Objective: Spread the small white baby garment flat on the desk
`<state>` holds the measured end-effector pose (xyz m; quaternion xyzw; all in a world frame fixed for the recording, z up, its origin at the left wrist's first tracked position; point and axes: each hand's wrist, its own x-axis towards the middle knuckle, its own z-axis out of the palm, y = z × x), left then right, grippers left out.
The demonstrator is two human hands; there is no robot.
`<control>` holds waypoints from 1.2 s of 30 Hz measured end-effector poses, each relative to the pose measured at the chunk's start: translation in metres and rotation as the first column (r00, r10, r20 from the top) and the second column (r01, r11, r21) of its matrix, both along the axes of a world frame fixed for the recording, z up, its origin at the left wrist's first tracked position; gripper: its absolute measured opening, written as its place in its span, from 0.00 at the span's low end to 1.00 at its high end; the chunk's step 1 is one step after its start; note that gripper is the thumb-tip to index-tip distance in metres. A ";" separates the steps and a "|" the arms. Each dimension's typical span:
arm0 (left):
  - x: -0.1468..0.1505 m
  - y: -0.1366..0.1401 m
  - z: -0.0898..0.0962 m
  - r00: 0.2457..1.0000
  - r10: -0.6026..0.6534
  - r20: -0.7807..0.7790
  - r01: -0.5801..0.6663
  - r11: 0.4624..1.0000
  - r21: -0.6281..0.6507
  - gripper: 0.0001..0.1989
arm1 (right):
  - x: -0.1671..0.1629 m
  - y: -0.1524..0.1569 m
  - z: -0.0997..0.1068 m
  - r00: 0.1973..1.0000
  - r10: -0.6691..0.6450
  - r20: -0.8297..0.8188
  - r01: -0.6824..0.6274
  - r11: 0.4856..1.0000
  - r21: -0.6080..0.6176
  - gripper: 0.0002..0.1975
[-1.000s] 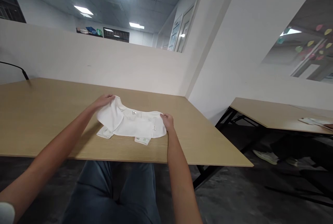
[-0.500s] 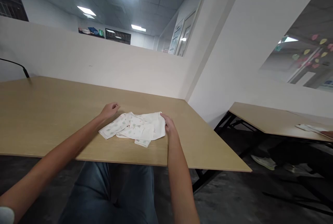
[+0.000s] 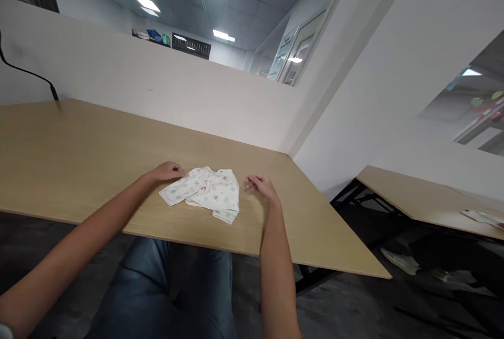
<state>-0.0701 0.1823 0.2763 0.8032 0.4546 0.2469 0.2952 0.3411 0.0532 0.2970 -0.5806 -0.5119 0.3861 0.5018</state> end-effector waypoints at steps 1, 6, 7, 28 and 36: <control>0.000 -0.001 0.001 0.999 -0.042 -0.026 0.042 0.999 -0.023 0.25 | 0.009 -0.004 -0.003 0.997 0.052 0.050 -0.048 0.996 -0.081 0.20; 0.002 -0.004 0.007 0.955 -0.298 0.001 0.293 0.939 -0.179 0.24 | 0.005 -0.010 -0.011 0.871 0.408 0.275 -0.321 0.895 -0.311 0.21; 0.004 -0.005 0.007 0.945 -0.322 0.059 0.327 0.920 -0.217 0.24 | -0.002 -0.009 -0.013 0.851 0.412 0.326 -0.327 0.901 -0.286 0.20; -0.008 0.008 0.009 0.934 0.330 -0.140 -0.263 0.896 0.357 0.16 | -0.005 -0.006 -0.017 0.952 0.020 0.306 0.014 0.994 -0.109 0.16; 0.035 -0.021 -0.013 0.850 0.322 -0.417 -0.133 0.897 0.422 0.34 | -0.007 -0.012 -0.012 0.910 0.010 0.414 0.047 0.991 -0.127 0.16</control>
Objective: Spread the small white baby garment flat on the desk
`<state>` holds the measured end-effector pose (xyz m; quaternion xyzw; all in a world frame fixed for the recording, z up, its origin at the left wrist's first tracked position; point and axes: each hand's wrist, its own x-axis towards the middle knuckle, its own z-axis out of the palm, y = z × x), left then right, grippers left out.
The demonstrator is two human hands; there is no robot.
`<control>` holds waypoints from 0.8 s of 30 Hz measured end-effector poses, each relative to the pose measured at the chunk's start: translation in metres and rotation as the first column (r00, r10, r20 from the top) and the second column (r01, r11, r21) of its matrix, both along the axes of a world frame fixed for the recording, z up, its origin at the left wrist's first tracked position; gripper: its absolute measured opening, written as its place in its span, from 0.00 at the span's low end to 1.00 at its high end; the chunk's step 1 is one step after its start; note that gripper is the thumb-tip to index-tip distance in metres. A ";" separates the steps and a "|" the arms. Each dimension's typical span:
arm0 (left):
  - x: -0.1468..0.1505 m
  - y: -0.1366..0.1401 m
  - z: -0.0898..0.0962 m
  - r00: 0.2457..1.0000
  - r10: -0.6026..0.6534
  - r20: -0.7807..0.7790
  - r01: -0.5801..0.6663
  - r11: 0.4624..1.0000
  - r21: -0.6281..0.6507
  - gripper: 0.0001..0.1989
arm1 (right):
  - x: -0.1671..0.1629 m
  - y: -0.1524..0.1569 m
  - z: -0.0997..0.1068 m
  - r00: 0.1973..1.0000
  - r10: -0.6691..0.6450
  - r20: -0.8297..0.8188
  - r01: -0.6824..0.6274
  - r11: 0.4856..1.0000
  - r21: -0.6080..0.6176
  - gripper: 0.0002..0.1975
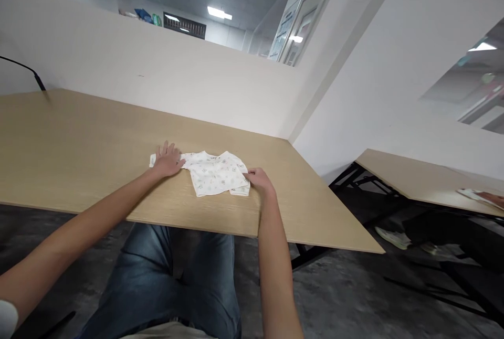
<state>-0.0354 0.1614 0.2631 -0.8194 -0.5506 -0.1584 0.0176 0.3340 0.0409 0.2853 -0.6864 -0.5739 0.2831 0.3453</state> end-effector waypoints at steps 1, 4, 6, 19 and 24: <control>0.002 0.000 -0.003 1.000 -0.006 -0.013 0.006 1.000 -0.003 0.36 | -0.001 0.000 0.000 0.999 -0.037 -0.009 0.037 0.999 0.026 0.16; 0.005 0.005 -0.008 1.000 -0.007 -0.025 0.003 0.987 -0.163 0.40 | -0.002 0.001 -0.001 0.998 -0.066 -0.018 0.066 0.998 0.022 0.17; 0.002 0.010 -0.010 0.999 0.011 -0.033 -0.019 0.963 -0.269 0.43 | 0.000 0.001 -0.002 1.000 -0.001 0.009 0.002 0.998 -0.063 0.19; -0.050 0.047 -0.015 0.975 -0.217 -0.038 0.207 0.961 -0.186 0.37 | 0.020 -0.007 -0.009 0.967 -0.146 0.210 0.135 0.989 0.066 0.11; -0.048 0.044 -0.017 0.982 -0.187 -0.020 0.181 0.968 -0.173 0.36 | 0.023 -0.003 -0.003 0.874 -0.367 0.318 0.273 0.913 0.304 0.07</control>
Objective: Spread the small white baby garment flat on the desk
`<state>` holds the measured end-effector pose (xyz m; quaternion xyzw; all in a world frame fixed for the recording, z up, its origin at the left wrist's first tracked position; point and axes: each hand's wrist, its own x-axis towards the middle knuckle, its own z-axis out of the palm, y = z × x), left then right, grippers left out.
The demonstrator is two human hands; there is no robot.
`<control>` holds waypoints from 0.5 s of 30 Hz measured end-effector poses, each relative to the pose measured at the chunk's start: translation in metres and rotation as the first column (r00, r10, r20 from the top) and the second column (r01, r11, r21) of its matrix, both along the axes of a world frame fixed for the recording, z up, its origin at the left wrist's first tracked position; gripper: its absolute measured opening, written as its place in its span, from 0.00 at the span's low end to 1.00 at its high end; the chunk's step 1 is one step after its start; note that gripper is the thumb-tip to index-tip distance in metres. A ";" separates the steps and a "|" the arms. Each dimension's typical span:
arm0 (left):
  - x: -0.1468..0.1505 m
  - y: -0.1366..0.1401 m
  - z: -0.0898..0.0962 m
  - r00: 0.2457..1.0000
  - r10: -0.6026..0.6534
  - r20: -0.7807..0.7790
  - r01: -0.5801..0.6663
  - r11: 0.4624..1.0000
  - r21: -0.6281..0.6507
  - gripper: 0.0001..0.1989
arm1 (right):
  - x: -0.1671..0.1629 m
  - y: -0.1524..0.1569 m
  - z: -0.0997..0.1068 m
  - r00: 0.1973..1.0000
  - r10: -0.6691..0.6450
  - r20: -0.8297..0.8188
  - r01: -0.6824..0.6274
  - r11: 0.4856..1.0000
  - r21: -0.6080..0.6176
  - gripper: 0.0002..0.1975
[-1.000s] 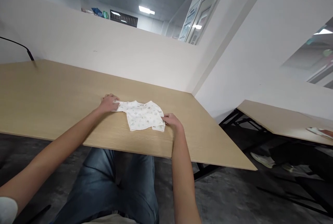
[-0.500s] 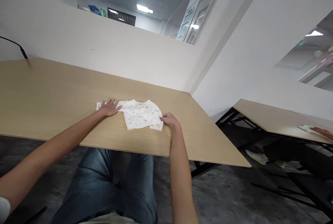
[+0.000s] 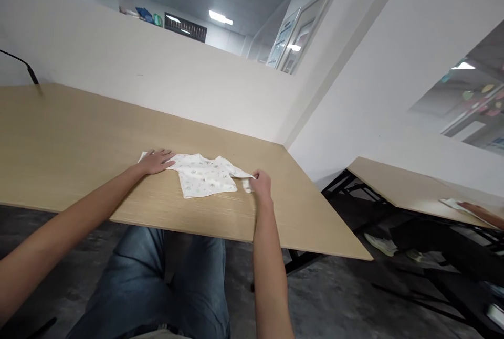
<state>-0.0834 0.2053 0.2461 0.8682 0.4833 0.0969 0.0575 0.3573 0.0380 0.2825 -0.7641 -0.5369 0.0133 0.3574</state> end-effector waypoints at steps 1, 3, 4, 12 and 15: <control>0.000 -0.001 0.000 1.000 0.004 0.003 -0.004 1.000 0.007 0.36 | 0.002 -0.002 0.002 0.998 -0.030 0.056 0.024 0.995 0.099 0.08; 0.000 -0.005 0.002 1.000 0.013 0.017 -0.014 0.999 0.029 0.34 | 0.006 -0.010 0.004 0.986 -0.016 0.168 -0.013 0.985 0.170 0.10; 0.001 -0.007 0.004 1.000 0.016 0.027 -0.017 0.999 0.044 0.33 | 0.008 -0.016 0.003 0.975 0.038 0.217 -0.065 0.991 0.121 0.11; 0.039 -0.035 0.011 0.981 0.185 0.056 -0.181 0.982 -0.058 0.37 | 0.010 -0.035 -0.022 0.944 0.249 0.218 -0.234 0.968 -0.092 0.22; 0.053 -0.037 0.000 0.947 0.319 0.040 -0.310 0.940 -0.141 0.40 | -0.004 -0.002 -0.023 0.956 0.251 0.152 -0.208 0.945 -0.254 0.18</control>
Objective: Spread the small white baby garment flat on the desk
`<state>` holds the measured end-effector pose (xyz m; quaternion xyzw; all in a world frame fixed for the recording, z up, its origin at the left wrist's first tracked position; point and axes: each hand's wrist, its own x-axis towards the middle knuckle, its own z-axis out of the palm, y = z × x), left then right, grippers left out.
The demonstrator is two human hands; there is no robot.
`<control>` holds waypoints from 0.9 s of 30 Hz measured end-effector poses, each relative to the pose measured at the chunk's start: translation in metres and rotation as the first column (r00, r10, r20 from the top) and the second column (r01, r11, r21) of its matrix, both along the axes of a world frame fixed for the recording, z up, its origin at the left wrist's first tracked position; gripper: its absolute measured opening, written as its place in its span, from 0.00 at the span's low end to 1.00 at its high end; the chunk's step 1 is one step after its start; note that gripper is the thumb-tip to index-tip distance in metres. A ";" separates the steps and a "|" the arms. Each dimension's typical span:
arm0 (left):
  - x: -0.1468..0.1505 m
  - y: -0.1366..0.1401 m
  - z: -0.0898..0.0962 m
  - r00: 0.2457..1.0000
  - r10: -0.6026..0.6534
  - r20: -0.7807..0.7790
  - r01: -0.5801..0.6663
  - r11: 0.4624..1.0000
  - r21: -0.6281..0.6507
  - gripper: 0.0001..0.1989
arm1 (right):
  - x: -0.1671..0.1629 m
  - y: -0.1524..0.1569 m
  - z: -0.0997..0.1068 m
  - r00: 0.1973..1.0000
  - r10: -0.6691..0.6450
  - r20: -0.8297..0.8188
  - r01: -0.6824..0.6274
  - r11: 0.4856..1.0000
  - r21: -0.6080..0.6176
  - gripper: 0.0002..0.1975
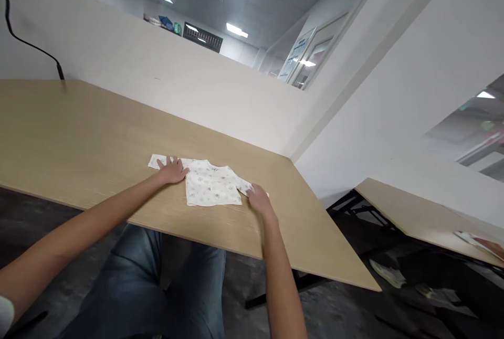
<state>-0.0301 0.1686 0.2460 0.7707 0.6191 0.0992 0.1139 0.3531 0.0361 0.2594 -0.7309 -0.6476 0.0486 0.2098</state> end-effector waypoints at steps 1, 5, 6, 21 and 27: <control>0.001 0.003 -0.004 1.000 0.012 0.005 -0.012 1.000 -0.006 0.41 | -0.004 0.012 -0.001 1.000 -0.028 0.003 0.028 0.996 -0.079 0.16; -0.015 0.027 -0.009 0.994 -0.112 -0.005 0.112 0.993 0.027 0.38 | -0.011 0.048 -0.009 0.995 -0.099 0.007 0.100 0.989 -0.110 0.17; -0.021 0.034 -0.008 0.988 -0.154 -0.013 0.155 0.987 0.034 0.35 | -0.010 0.052 -0.011 0.992 -0.122 0.008 0.123 0.988 -0.098 0.18; -0.041 0.048 -0.008 0.968 -0.250 0.003 0.245 0.950 0.195 0.28 | -0.069 0.011 0.016 0.833 0.233 -0.503 -0.146 0.968 0.206 0.22; -0.034 0.047 -0.008 0.981 -0.186 -0.061 0.192 0.973 0.126 0.30 | -0.104 -0.020 0.040 0.616 0.354 -0.704 -0.667 0.709 -0.228 0.28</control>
